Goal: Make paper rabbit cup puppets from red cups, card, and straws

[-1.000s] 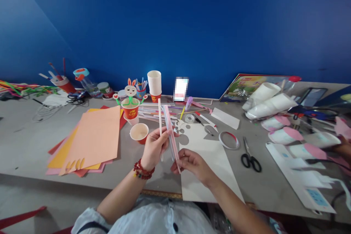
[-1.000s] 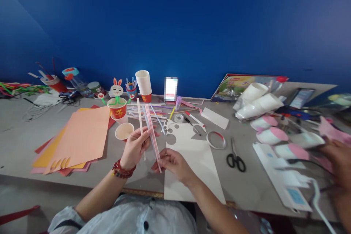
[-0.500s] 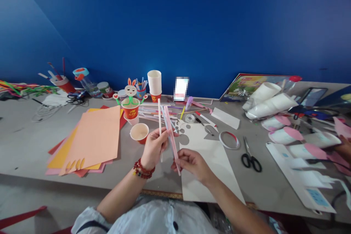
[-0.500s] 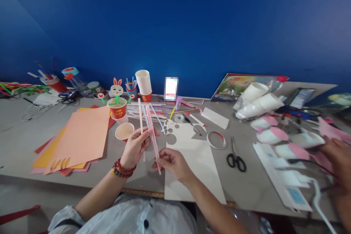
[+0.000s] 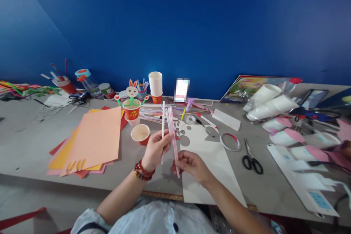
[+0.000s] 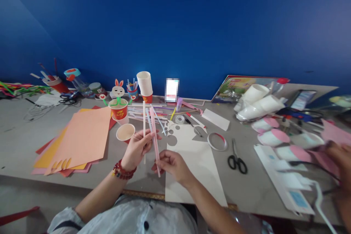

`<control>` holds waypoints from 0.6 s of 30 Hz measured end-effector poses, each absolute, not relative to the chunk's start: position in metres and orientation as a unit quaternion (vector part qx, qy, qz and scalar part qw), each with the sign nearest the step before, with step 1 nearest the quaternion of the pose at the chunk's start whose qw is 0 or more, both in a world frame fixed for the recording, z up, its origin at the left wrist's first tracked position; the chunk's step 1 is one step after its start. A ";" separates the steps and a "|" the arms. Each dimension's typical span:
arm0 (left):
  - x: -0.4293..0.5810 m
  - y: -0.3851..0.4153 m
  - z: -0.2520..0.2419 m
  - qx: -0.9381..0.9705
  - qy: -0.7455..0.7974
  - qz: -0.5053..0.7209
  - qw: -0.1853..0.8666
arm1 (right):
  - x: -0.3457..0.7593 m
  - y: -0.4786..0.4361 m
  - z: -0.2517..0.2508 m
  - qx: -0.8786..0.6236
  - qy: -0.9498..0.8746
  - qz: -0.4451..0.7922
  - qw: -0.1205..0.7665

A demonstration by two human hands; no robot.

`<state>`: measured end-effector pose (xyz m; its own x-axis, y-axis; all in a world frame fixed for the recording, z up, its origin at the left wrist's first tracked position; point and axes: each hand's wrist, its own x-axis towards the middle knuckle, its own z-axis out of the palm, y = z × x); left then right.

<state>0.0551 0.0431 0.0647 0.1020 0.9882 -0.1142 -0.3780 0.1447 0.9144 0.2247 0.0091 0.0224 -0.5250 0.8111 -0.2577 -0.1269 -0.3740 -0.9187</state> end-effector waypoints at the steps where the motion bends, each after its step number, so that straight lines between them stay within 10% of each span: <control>1: 0.056 0.043 0.064 0.376 0.404 0.536 0.639 | 0.225 0.009 0.021 -0.370 -0.463 0.740 0.317; 18: 0.063 0.039 0.054 0.372 0.404 0.529 0.647 | 0.229 0.004 0.010 -0.362 -0.470 0.740 0.317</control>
<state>0.0634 0.0393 0.0536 0.1141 0.9851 -0.1288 -0.3829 0.1633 0.9092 0.2286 0.0040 0.0103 -0.5363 0.8097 -0.2385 -0.1289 -0.3578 -0.9249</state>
